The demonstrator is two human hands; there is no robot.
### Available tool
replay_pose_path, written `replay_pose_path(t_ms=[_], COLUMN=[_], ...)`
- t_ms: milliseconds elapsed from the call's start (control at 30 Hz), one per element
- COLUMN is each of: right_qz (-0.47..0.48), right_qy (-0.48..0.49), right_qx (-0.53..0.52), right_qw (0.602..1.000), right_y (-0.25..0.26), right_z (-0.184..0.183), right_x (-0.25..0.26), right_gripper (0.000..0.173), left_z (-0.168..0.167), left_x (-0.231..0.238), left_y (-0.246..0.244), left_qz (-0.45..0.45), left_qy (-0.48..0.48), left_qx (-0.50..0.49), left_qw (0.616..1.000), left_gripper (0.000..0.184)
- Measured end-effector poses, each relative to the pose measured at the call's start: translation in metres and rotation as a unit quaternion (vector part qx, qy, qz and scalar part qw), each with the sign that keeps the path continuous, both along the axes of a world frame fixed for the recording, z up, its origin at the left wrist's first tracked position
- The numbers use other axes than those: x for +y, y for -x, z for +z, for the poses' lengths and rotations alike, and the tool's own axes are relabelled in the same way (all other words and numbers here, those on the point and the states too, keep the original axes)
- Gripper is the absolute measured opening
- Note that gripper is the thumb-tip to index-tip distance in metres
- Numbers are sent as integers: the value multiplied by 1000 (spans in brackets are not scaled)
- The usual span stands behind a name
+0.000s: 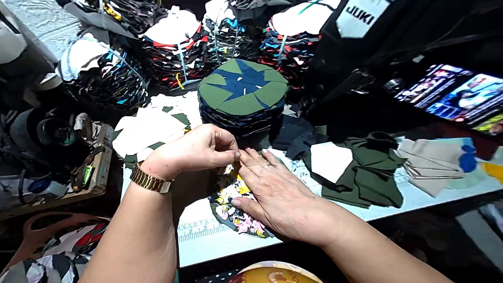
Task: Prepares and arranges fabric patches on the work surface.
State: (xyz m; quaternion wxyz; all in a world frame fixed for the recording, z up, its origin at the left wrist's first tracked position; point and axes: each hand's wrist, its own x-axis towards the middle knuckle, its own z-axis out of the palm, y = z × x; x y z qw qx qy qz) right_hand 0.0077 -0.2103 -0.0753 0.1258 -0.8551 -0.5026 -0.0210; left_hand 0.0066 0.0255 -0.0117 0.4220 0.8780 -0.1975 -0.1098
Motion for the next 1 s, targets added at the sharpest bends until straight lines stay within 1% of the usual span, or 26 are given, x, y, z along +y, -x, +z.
replay_pose_path(t_ms=[67, 133, 200, 267, 300, 367, 400, 433, 500, 533, 567, 600, 633, 700, 733, 833, 867, 1000], right_qz=[5, 4, 5, 13, 23, 38, 41, 35, -13, -53, -97, -141, -179, -226, -236, -228, -227, -239], right_qy=[-23, -40, -32, -16, -22, -67, -91, -127, -204, -221, -223, -213, -195, -166, -163, -197, -214, -269], right_qx=[1, -4, -4, 20, 46, 95, 103, 89, 7, -36, -68, -88, -97, -82, -73, -64, -59, -28], right_qw=[1000, 999, 999, 1000, 998, 992, 990, 987, 979, 973, 968, 963, 959, 956, 955, 951, 948, 933], right_y=[3, 12, 17, 17, 16, 14, 13, 12, 6, 3, 0, -3, -6, -10, -11, -16, -16, -17], right_z=[5, 1, -7, -3, 0, 8, 12, 14, 16, 17, 19, 20, 20, 15, 12, 2, 1, 4], right_x=[-1, -2, -5, -6, -7, -14, -20, -27, -42, -51, -61, -71, -79, -94, -99, -108, -110, -112], right_gripper=[77, 82, 86, 87, 86, 80, 76, 68, 42, 33, 28, 26, 29, 35, 35, 19, 17, 23], left_z=[0, -2, -4, -7, -8, -9, -9, -10, -11, -11, -11, -12, -13, -16, -18, -20, -20, -19], left_x=[-3, -6, -12, -20, -25, -36, -41, -44, -45, -46, -48, -51, -54, -61, -65, -72, -73, -74], left_y=[0, -1, -2, -3, -2, 0, 2, 2, 2, 3, 5, 6, 6, 6, 6, 6, 6, 8], left_qz=[-15, -30, -34, -33, -30, -23, -16, -12, -3, 7, 20, 26, 25, 16, 7, -14, -19, -25], left_qy=[42, 70, 103, 141, 160, 186, 199, 209, 231, 237, 243, 247, 250, 246, 241, 213, 204, 195], left_qx=[-13, -32, -51, -64, -71, -85, -90, -93, -92, -88, -85, -83, -85, -91, -97, -112, -116, -115], left_qw=[999, 997, 993, 987, 984, 979, 976, 973, 969, 967, 966, 965, 964, 965, 966, 970, 972, 974], left_gripper=[18, 19, 20, 21, 21, 21, 23, 24, 26, 27, 27, 26, 23, 17, 15, 12, 11, 11])
